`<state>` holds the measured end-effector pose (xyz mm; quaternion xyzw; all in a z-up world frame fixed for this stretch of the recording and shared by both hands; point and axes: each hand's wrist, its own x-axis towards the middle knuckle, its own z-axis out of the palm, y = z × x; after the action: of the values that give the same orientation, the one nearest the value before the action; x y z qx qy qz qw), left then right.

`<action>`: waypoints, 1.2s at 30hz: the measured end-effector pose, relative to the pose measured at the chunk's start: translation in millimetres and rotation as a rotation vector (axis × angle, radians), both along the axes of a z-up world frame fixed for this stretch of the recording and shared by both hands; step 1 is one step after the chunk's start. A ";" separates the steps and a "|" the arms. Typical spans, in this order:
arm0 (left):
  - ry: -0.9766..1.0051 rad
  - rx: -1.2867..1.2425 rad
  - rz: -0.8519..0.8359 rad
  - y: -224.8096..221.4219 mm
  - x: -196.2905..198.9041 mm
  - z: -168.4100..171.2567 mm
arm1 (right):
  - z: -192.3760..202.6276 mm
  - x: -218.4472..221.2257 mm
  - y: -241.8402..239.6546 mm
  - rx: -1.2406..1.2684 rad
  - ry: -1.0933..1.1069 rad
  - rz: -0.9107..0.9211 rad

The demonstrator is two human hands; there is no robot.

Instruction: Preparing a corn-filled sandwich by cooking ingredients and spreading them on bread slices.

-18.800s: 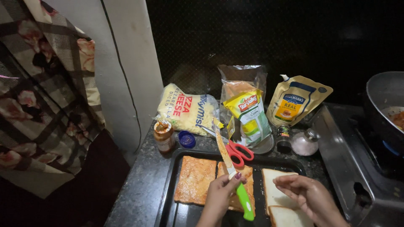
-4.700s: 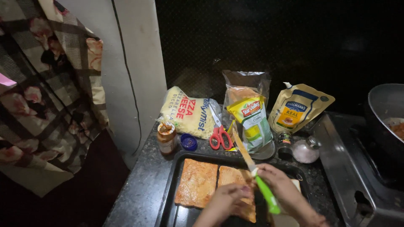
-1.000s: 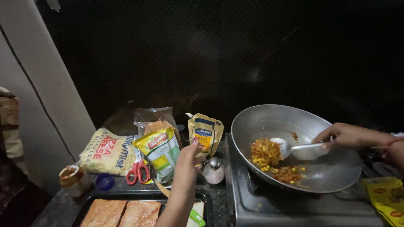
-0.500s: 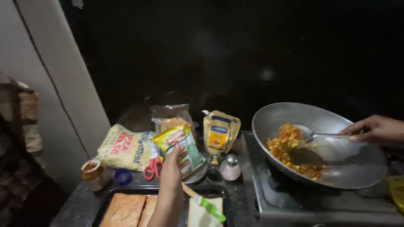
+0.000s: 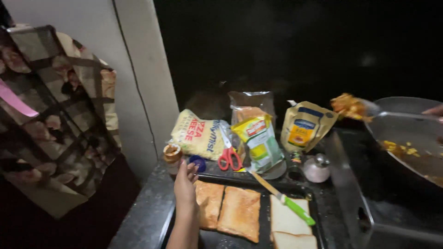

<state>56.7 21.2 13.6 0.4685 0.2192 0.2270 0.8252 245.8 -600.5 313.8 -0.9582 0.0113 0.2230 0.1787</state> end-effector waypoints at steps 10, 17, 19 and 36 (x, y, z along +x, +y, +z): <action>0.070 0.035 0.072 35.7 -35.9 -53.8 | -129.8 -126.7 255.6 0.157 -0.032 0.313; -0.018 0.369 -0.035 42.9 -36.7 -66.3 | -135.1 -224.5 402.4 -0.075 -0.086 0.247; 0.018 0.255 -0.109 43.6 -39.2 -54.1 | -128.3 -236.6 422.3 -0.196 -0.145 0.246; -0.062 -0.127 -0.293 52.6 -20.7 -67.7 | -131.8 -240.3 449.8 -0.320 -0.408 0.410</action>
<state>36.0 73.8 -54.1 0.4351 0.1371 0.1041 0.8838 5.4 -150.7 182.0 -0.9814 -0.1830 0.0531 -0.0239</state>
